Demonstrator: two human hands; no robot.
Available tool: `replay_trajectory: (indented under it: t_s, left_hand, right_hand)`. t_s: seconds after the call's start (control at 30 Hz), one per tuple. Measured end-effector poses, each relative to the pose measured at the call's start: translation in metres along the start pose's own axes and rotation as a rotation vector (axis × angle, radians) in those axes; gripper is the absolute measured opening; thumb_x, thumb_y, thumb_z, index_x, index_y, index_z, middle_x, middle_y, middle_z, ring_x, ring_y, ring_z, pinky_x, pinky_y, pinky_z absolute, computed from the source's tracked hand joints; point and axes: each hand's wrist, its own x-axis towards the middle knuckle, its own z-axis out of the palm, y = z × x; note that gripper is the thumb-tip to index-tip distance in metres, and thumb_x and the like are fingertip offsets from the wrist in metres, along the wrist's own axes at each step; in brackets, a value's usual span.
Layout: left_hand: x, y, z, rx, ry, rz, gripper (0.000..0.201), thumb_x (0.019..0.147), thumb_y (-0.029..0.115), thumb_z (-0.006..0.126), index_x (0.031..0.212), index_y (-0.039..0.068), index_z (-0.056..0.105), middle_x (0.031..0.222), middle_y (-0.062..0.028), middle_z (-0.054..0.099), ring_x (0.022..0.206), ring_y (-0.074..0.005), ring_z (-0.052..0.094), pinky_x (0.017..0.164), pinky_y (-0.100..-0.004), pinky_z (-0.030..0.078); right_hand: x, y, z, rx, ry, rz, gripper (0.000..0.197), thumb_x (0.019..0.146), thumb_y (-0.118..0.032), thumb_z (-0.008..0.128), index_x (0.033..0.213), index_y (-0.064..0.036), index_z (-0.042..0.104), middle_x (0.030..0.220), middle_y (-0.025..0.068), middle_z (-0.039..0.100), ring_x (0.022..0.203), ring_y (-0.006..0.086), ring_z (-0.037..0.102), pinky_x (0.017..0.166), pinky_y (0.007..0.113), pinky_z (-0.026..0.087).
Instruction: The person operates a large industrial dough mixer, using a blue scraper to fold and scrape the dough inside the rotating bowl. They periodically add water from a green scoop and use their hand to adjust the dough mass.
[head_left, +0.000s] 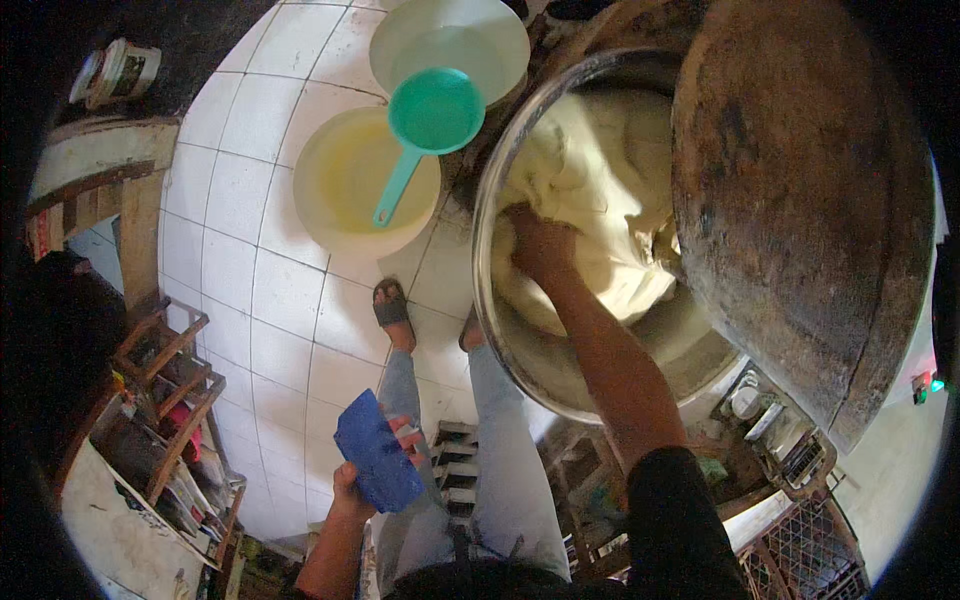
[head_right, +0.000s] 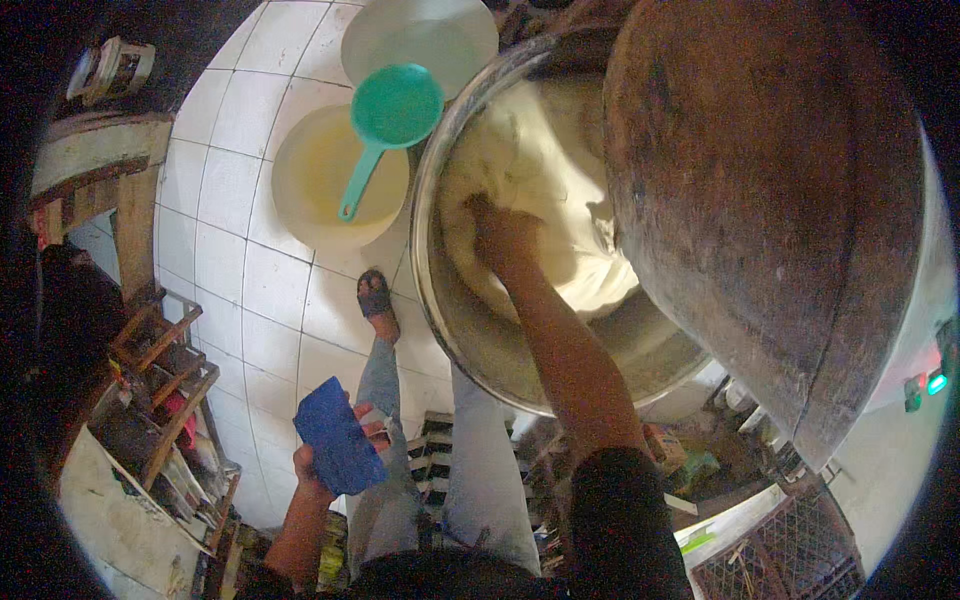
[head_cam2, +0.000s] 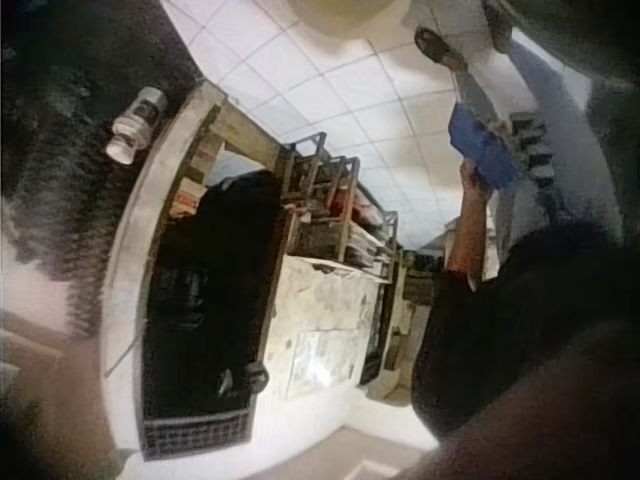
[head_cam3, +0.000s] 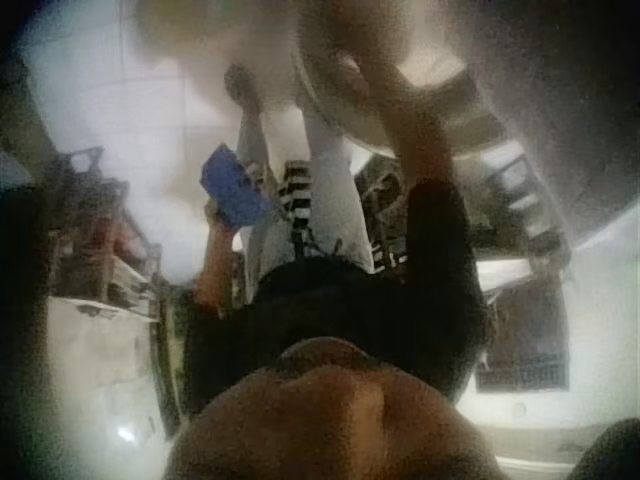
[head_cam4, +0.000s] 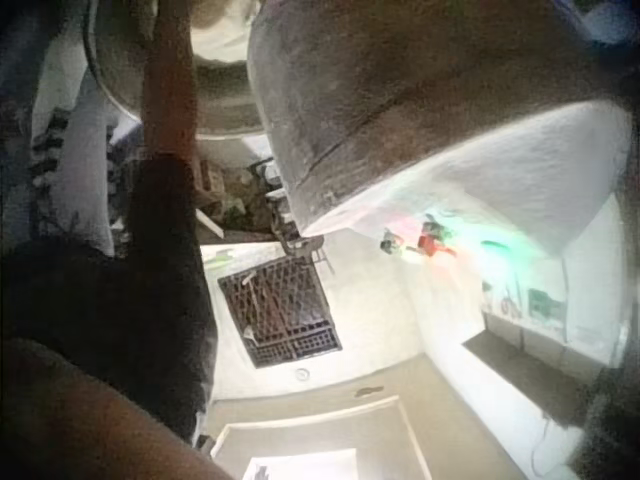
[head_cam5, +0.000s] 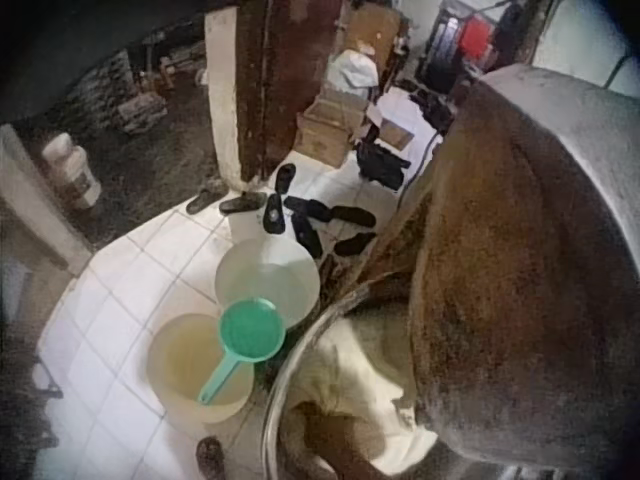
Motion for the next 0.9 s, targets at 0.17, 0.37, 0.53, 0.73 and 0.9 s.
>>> replay_trajectory:
  t_s: [0.17,0.37,0.53,0.73,0.9]
  left_hand:
    - [-0.003,0.007,0.015,0.055,-0.045,0.005,0.112,0.068,0.058,0.087,0.157,0.017,0.033,0.152,-0.0181,0.048,0.132,-0.0410,0.055,0.111,-0.0604,0.046]
    - [-0.021,0.005,-0.007,0.025,0.031,-0.045,0.114,0.067,0.058,0.088,0.158,0.016,0.033,0.152,-0.0199,0.047,0.132,-0.0412,0.055,0.110,-0.0604,0.047]
    - [-0.010,0.010,-0.007,0.039,0.018,-0.047,0.114,0.067,0.060,0.087,0.158,0.016,0.033,0.154,-0.0207,0.045,0.133,-0.0432,0.054,0.110,-0.0615,0.047]
    - [0.004,0.012,0.007,0.097,-0.039,-0.001,0.115,0.068,0.064,0.085,0.157,0.013,0.034,0.156,-0.0204,0.042,0.134,-0.0443,0.053,0.111,-0.0622,0.046]
    - [-0.007,0.008,0.011,0.116,-0.036,-0.077,0.116,0.068,0.065,0.084,0.158,0.012,0.032,0.156,-0.0188,0.044,0.134,-0.0429,0.053,0.111,-0.0631,0.045]
  right_hand:
    - [-0.014,0.009,-0.021,0.240,0.433,-0.125,0.051,0.072,-0.018,0.083,0.121,-0.0090,0.069,0.123,0.0177,0.070,0.111,0.0379,0.069,0.097,0.048,0.054]
    - [-0.192,0.027,-0.018,0.595,0.206,-0.032,0.065,0.076,-0.013,0.079,0.138,-0.0093,0.061,0.141,0.0212,0.060,0.132,0.0419,0.055,0.115,0.051,0.042]
    - [-0.167,0.033,-0.013,0.014,0.209,-0.398,0.074,0.074,-0.008,0.079,0.144,-0.0138,0.057,0.144,0.0178,0.057,0.139,0.0413,0.050,0.115,0.051,0.042]
    - [0.002,0.015,-0.008,0.041,0.202,-0.157,0.067,0.072,-0.015,0.083,0.136,-0.0207,0.062,0.132,0.0124,0.068,0.116,0.0360,0.068,0.099,0.050,0.054]
    - [-0.029,0.005,-0.028,0.238,0.109,-0.038,0.061,0.073,-0.015,0.082,0.131,-0.0140,0.065,0.125,0.0171,0.070,0.114,0.0379,0.067,0.101,0.051,0.052]
